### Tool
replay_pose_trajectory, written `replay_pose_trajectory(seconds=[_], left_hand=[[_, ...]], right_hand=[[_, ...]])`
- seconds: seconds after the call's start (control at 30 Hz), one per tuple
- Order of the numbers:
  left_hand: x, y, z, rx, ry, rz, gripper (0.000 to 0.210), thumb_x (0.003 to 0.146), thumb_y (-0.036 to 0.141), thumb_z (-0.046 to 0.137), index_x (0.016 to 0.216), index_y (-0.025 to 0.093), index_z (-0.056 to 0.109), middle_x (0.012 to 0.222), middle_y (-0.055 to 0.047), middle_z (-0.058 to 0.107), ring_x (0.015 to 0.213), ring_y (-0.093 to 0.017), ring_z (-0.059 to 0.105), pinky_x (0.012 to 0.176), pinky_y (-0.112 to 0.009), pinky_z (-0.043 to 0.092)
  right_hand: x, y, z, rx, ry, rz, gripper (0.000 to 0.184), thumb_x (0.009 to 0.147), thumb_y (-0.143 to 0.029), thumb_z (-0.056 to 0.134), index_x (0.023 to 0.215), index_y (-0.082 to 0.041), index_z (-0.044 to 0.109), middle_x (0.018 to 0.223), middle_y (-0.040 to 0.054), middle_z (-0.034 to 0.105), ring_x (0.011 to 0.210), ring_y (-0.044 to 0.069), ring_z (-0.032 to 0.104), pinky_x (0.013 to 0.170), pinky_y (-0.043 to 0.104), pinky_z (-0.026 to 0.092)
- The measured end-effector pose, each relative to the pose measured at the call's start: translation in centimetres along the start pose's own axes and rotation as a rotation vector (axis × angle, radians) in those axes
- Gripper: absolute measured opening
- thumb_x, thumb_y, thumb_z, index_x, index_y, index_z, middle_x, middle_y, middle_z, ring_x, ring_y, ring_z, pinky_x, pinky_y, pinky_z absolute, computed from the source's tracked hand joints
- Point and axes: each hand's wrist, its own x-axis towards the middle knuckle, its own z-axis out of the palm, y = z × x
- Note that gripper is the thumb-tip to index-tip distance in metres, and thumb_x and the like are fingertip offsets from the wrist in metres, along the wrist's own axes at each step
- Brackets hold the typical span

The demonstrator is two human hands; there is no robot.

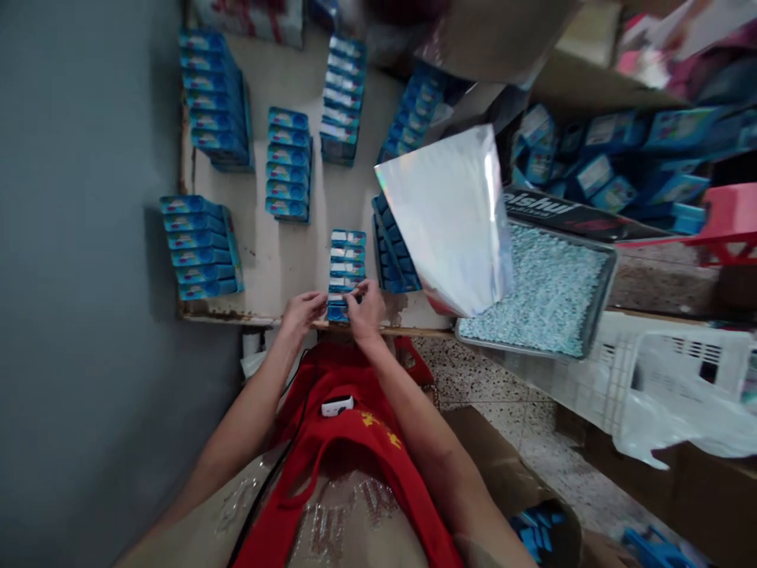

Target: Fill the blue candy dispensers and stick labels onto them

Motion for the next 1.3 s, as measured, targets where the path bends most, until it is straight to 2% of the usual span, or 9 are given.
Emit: replay_pose_trajectory(seconds=[0.2,0.33,0.47,0.53,0.63,0.73,0.83,1.13,1.3], left_hand=[[-0.2,1.1,0.9,0.064,0.189,0.075,0.029,0.071,0.027,0.086,0.085,0.017,0.062,0.062,0.005,0.059,0.052,-0.009,0.053,0.053,-0.019,0.042],[-1.4,7.3,3.6,0.307,0.443,0.636,0.010,0.085,0.025,0.072,0.093,0.020,0.067,0.089,-0.002,0.071,0.084,-0.016,0.067,0.081,-0.026,0.052],[-2.1,16.1,11.3,0.706,0.332,1.123,0.016,0.091,0.032,0.070,0.101,0.021,0.075,0.112,-0.011,0.074,0.113,-0.026,0.066,0.109,-0.038,0.046],[-1.9,19.5,15.5,0.871,0.207,1.122,0.017,0.089,0.031,0.073,0.101,0.021,0.077,0.113,-0.011,0.076,0.116,-0.028,0.066,0.109,-0.038,0.045],[-1.1,22.1,19.4,1.025,0.073,0.963,0.016,0.086,0.030,0.074,0.097,0.021,0.081,0.105,-0.008,0.079,0.101,-0.025,0.070,0.093,-0.033,0.050],[-0.8,22.2,20.5,1.027,0.094,0.950,0.017,0.090,0.029,0.068,0.094,0.022,0.083,0.102,-0.008,0.079,0.094,-0.024,0.070,0.085,-0.031,0.050],[-1.0,21.7,20.6,1.007,0.111,0.984,0.019,0.092,0.029,0.066,0.095,0.020,0.083,0.103,-0.010,0.079,0.095,-0.024,0.069,0.086,-0.032,0.049],[-0.6,21.3,21.1,0.871,0.204,0.911,0.018,0.091,0.032,0.068,0.086,0.020,0.081,0.089,-0.008,0.079,0.083,-0.023,0.068,0.076,-0.031,0.048],[0.6,21.6,21.1,0.823,0.230,0.945,0.020,0.091,0.034,0.068,0.084,0.019,0.080,0.086,-0.008,0.078,0.082,-0.024,0.069,0.078,-0.033,0.050]], right_hand=[[1.1,0.1,-0.7,0.118,0.055,0.226,0.042,0.066,-0.033,0.071,0.099,-0.024,0.047,0.074,-0.0076,0.050,0.069,0.016,0.052,0.071,0.028,0.045],[-1.6,-1.3,-3.5,0.186,-0.083,0.141,0.031,0.073,-0.031,0.066,0.099,-0.024,0.051,0.077,-0.0053,0.054,0.070,0.017,0.057,0.071,0.029,0.046],[-2.5,-4.6,-9.1,0.144,-0.354,-0.254,0.008,0.086,-0.029,0.062,0.092,-0.023,0.064,0.081,-0.0005,0.063,0.071,0.017,0.058,0.069,0.029,0.046],[0.4,-6.9,-12.2,0.088,-0.296,-0.472,0.011,0.093,-0.024,0.058,0.095,-0.023,0.069,0.089,0.0034,0.069,0.083,0.020,0.062,0.078,0.032,0.049],[8.8,-10.1,-15.0,-0.101,-0.010,-0.660,0.023,0.099,-0.020,0.052,0.110,-0.023,0.073,0.103,0.0099,0.071,0.101,0.026,0.062,0.091,0.039,0.050],[17.6,-12.0,-14.9,-0.267,0.018,-0.782,0.034,0.101,-0.018,0.048,0.128,-0.018,0.069,0.124,0.0141,0.069,0.114,0.029,0.058,0.102,0.045,0.047],[22.6,-12.6,-13.4,-0.407,-0.054,-0.872,0.037,0.104,-0.019,0.046,0.135,-0.017,0.066,0.129,0.0132,0.069,0.116,0.029,0.057,0.104,0.046,0.045],[21.2,-10.6,-13.7,-0.665,-0.160,-0.986,0.046,0.103,-0.017,0.046,0.147,-0.011,0.057,0.154,0.0180,0.055,0.127,0.033,0.048,0.101,0.045,0.039],[17.1,-9.4,-17.3,-0.514,-0.091,-0.854,0.024,0.101,-0.027,0.055,0.110,-0.021,0.076,0.104,0.0096,0.076,0.098,0.026,0.059,0.088,0.040,0.041]])
